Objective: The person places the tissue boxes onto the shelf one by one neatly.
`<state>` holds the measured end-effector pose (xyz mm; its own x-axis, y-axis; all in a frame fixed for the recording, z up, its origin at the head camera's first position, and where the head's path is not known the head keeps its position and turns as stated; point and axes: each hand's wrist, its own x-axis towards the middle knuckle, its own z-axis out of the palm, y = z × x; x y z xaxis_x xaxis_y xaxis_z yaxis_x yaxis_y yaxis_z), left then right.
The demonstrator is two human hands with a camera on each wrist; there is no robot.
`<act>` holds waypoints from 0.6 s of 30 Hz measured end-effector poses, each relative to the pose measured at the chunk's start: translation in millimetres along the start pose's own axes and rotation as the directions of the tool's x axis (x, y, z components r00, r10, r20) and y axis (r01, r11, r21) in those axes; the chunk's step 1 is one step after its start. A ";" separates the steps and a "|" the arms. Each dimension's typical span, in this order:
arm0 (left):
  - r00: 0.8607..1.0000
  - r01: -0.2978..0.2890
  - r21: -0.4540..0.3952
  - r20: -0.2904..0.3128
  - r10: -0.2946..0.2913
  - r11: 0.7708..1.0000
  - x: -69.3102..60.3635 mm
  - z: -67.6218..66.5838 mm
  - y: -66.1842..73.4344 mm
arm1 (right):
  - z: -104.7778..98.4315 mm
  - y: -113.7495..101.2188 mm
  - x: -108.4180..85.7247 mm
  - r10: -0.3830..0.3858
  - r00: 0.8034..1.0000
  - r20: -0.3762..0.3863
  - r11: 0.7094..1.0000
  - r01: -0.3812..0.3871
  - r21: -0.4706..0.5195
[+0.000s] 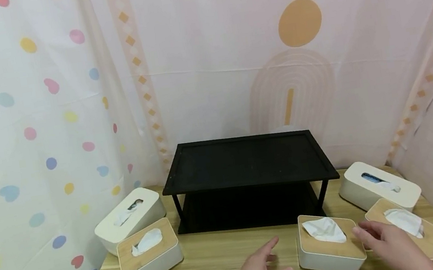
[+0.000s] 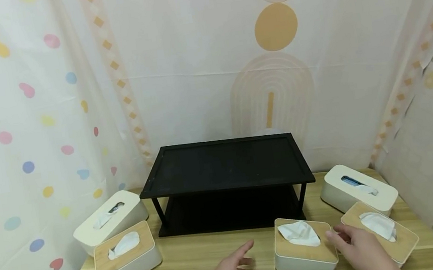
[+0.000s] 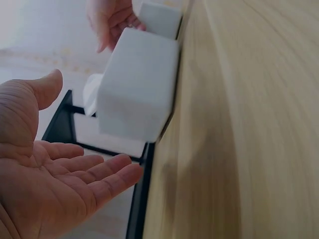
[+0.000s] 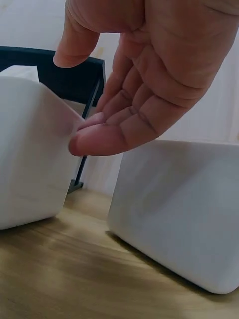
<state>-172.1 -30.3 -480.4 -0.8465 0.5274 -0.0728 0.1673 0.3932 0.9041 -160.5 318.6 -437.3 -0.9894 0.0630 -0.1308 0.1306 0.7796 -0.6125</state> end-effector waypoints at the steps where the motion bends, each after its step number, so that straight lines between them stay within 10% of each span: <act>1: 1.000 -0.010 0.011 0.002 0.010 1.000 2.3 3.3 0.7 | 1.1 0.2 0.3 -0.003 1.000 -0.002 1.000 0.003 0.008; 11: 1.000 0.003 0.014 0.011 -0.004 1.000 17.5 22.6 5.4 | 5.0 4.5 5.3 0.015 0.995 0.097 0.983 -0.033 0.181; 18: 0.998 0.021 -0.029 0.053 -0.019 0.999 19.6 25.1 3.8 | 10.3 20.3 17.3 -0.121 0.953 0.277 0.923 0.006 0.385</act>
<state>-175.5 0.4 -489.0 -0.8214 0.5591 -0.1124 0.1352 0.3824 0.9140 -174.3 329.1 -460.0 -0.9413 -0.2074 -0.2664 0.1394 0.4800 -0.8661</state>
